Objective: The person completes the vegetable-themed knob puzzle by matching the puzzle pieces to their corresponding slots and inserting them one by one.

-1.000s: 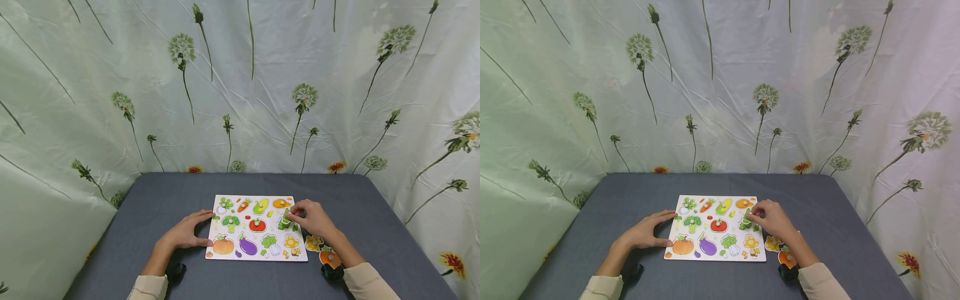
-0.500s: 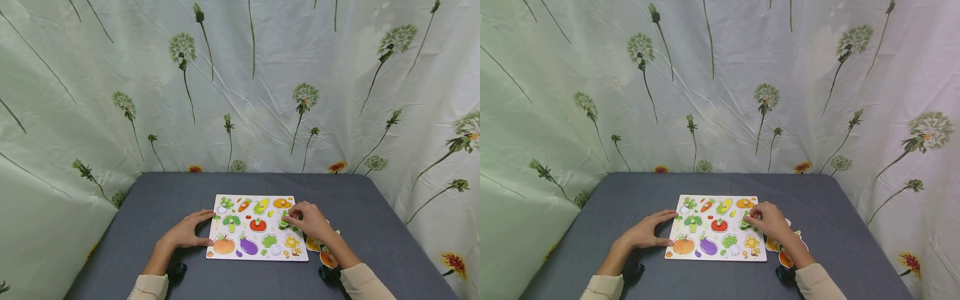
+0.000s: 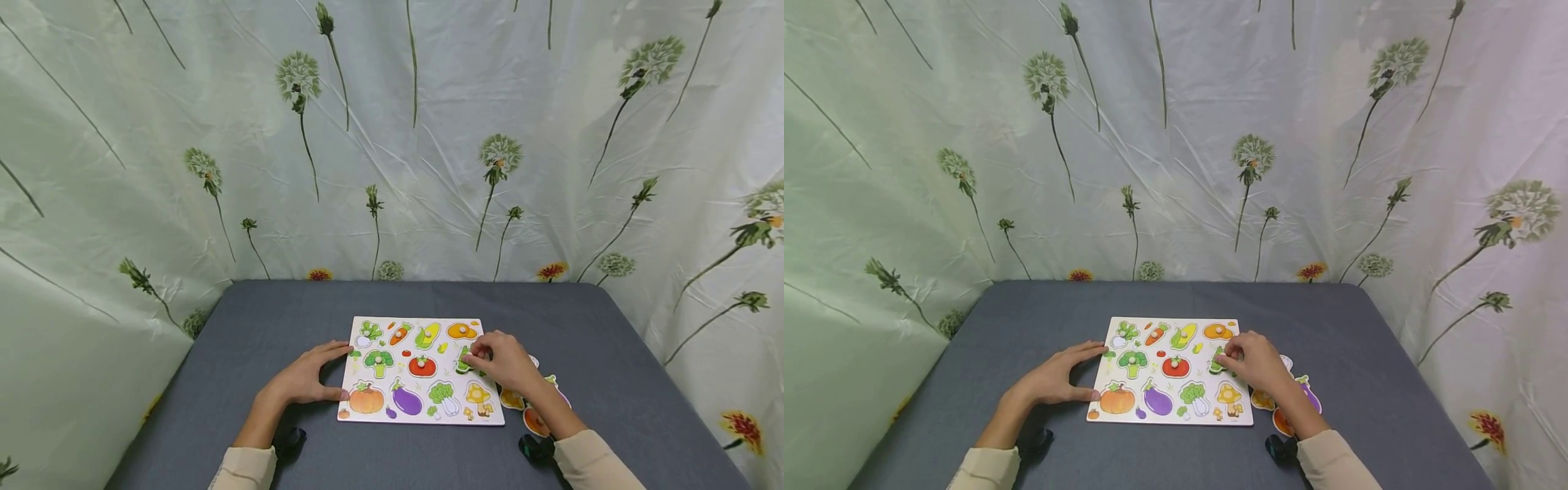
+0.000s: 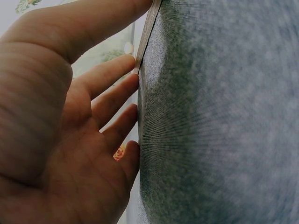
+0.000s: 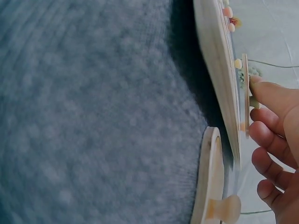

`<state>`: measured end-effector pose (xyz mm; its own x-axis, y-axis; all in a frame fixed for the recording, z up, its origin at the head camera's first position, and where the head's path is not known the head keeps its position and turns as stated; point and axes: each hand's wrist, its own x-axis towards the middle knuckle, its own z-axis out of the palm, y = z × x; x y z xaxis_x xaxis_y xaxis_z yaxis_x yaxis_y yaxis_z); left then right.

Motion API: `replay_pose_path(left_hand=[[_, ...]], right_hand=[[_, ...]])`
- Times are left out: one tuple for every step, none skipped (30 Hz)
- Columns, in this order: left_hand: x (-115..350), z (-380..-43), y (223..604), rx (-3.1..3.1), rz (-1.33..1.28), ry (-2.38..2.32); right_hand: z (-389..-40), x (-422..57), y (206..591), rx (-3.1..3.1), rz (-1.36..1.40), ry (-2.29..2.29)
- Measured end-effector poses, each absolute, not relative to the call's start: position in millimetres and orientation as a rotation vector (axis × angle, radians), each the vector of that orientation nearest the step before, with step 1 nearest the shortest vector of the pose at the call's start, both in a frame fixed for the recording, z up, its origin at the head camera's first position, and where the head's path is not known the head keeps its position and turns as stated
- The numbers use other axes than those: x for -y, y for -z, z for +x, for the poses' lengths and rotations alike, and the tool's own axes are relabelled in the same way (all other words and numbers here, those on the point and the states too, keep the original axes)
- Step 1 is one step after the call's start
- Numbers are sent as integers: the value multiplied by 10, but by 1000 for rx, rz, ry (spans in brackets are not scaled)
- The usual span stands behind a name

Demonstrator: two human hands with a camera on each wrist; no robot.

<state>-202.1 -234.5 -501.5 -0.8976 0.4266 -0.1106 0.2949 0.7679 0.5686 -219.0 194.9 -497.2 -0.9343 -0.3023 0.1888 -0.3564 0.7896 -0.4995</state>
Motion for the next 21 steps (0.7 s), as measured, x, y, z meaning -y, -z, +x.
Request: replay_pose_path(left_hand=[[2344, -2021, 5014, -2730, 563, -820], [2344, -2020, 5013, -2731, 561, -821], [2344, -2020, 5012, -2731, 560, -821], [2344, -2019, 5011, -2732, 559, -819], [2344, -2018, 5010, -2732, 557, -818], [2343, -2018, 5010, -2733, 555, -818], [2342, -2019, 5009, -2733, 553, -815], [2341, -2019, 5008, -2732, 551, -815], [2340, -2019, 5008, -2733, 545, -813], [2338, -2019, 5007, -2733, 541, -811], [2336, -2020, 5007, -2734, 536, -810], [2334, -2022, 5007, -2735, 533, -808], [2332, -2023, 5008, -2735, 531, -807], [2331, -2024, 5007, -2734, 528, -808], [2329, -2025, 5005, -2734, 527, -808], [2329, -2025, 5004, -2732, 528, -810], [2329, -2027, 5005, -2730, 528, -811], [2330, -2027, 5006, -2729, 528, -812], [2331, -2026, 5006, -2727, 527, -811], [2329, -2023, 5003, -2727, 526, -812], [2329, -2020, 5002, -2728, 527, -812]], right_hand=[[-2192, -1947, 4973, 2883, 535, -825], [-2195, -1946, 4974, 2886, 537, -814], [-2197, -1945, 4975, 2889, 540, -805], [-2198, -1942, 4976, 2891, 539, -800], [-2200, -1940, 4977, 2887, 548, -797], [-2202, -1938, 4979, 2888, 546, -791], [-2201, -1935, 4978, 2889, 545, -786], [-2202, -1933, 4980, 2891, 542, -781], [-2203, -1931, 4982, 2895, 541, -777], [-2205, -1929, 4987, 2898, 540, -769], [-2208, -1928, 4992, 2900, 543, -759], [-2210, -1924, 4995, 2908, 537, -751], [-2211, -1921, 4998, 2911, 540, -744], [-2212, -1917, 4999, 2913, 542, -739], [-2213, -1914, 5001, 2914, 543, -733], [-2215, -1911, 5003, 2916, 540, -729], [-2215, -1907, 5000, 2918, 540, -730], [-2215, -1903, 4997, 2923, 536, -729], [-2216, -1899, 4996, 2926, 534, -729], [-2216, -1897, 4993, 2931, 530, -730], [-2219, -1896, 4996, 2935, 525, -728]])
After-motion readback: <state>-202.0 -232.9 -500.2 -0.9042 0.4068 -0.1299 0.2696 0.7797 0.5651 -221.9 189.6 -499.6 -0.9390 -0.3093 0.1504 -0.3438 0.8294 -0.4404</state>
